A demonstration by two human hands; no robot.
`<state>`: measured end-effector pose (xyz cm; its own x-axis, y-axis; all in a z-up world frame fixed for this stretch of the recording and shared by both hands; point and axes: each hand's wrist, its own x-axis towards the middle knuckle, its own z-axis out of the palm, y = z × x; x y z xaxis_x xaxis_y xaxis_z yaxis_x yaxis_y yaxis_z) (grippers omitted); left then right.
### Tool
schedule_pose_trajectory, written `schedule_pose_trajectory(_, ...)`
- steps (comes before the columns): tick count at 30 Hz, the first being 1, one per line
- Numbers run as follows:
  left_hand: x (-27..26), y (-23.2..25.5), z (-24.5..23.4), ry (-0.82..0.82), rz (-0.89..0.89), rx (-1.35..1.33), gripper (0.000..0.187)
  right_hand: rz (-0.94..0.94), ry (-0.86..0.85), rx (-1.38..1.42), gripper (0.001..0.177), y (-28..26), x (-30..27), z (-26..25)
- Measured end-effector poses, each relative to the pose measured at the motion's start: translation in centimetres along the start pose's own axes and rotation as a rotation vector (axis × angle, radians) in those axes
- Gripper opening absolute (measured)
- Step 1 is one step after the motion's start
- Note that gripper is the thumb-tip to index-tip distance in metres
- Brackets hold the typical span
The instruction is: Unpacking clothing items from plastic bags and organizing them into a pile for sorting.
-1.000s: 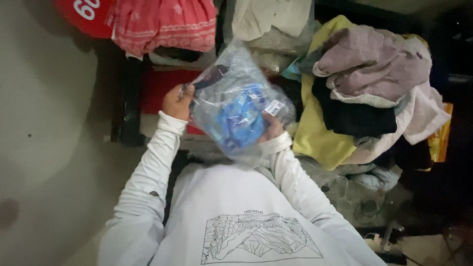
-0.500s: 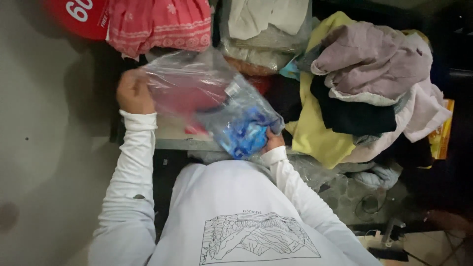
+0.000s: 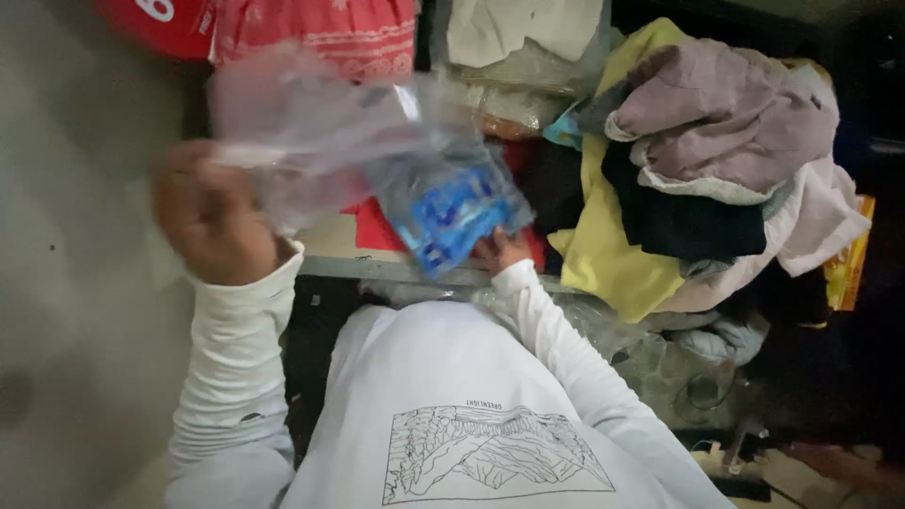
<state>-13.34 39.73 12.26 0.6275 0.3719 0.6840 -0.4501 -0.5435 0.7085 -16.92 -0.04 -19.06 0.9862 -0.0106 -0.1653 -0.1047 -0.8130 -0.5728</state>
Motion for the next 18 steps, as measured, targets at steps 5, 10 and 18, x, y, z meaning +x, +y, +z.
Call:
schedule_pose_trajectory(5,0.3,2.9,-0.1,0.178,-0.342,-0.559,0.046,0.324,0.433,0.709,0.067,-6.8,1.3,-4.9)
schedule_pose_trajectory(10,-12.9,-2.1,-0.4,0.096,-0.173,-0.217,0.038,-0.072,-0.206,1.564,0.094,-14.0,0.7,-6.7)
schedule_pose_trajectory(18,-26.3,-6.0,-4.5,-1.391,-1.069,0.259,0.065,0.240,-0.269,0.937,0.044,-12.3,7.2,2.4)
